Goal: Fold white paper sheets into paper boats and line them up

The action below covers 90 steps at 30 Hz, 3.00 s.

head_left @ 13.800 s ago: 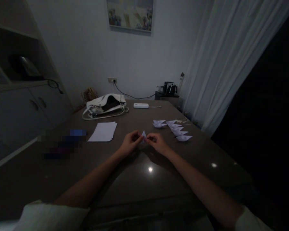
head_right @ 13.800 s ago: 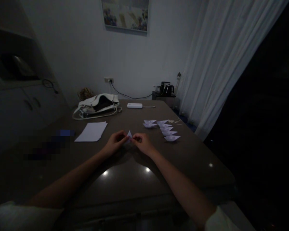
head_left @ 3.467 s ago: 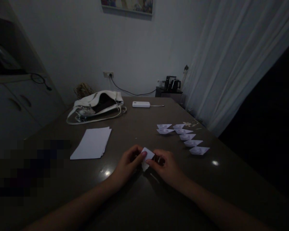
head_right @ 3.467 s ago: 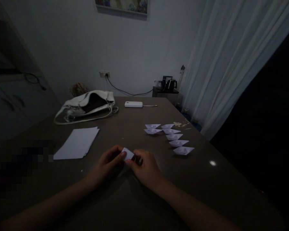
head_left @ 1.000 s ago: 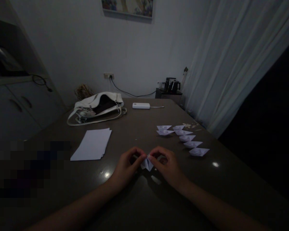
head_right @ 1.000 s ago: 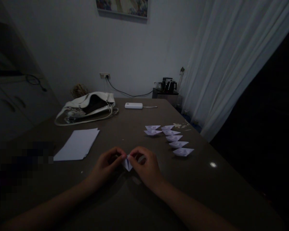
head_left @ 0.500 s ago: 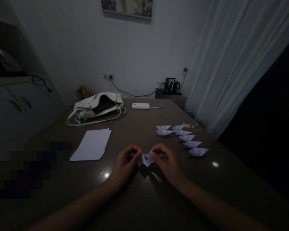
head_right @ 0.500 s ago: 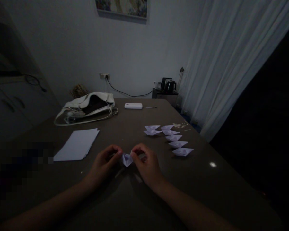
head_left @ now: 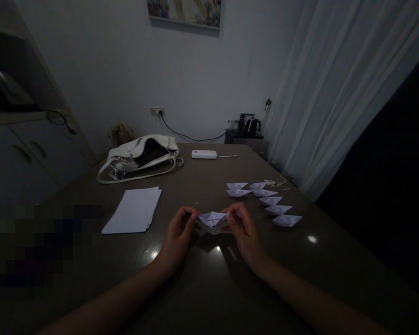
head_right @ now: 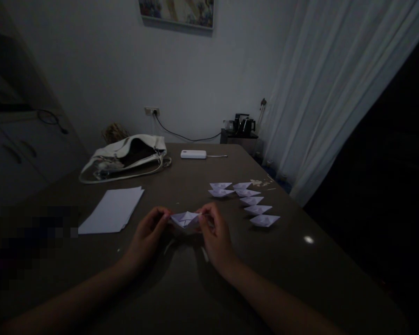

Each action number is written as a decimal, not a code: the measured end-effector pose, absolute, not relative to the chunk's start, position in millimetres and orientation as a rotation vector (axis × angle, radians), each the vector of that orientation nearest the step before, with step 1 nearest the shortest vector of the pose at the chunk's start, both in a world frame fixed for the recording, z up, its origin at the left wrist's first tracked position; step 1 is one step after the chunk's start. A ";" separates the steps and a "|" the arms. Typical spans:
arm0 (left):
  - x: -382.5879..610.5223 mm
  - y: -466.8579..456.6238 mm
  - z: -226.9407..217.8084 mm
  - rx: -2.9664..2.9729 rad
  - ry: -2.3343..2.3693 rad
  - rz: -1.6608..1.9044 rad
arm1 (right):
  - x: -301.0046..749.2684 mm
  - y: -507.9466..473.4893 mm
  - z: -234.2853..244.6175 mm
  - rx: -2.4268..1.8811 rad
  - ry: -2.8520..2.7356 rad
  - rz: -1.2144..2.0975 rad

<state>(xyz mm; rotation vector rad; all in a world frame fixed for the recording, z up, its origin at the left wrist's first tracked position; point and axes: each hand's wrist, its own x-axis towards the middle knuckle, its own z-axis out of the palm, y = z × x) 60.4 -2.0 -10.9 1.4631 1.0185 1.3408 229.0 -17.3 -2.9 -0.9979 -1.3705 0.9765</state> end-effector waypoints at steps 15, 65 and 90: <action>60.9 -3.8 -12.9 1.321 0.973 1.342 | 229.4 -14.9 -3.5 -0.943 -1.255 1.068; 63.0 -4.4 -3.5 1.383 1.030 1.094 | 229.8 -12.5 -5.7 -1.106 -1.467 1.115; 66.4 -7.1 1.2 1.289 1.068 1.102 | 229.9 -12.7 -10.8 -1.124 -1.438 1.206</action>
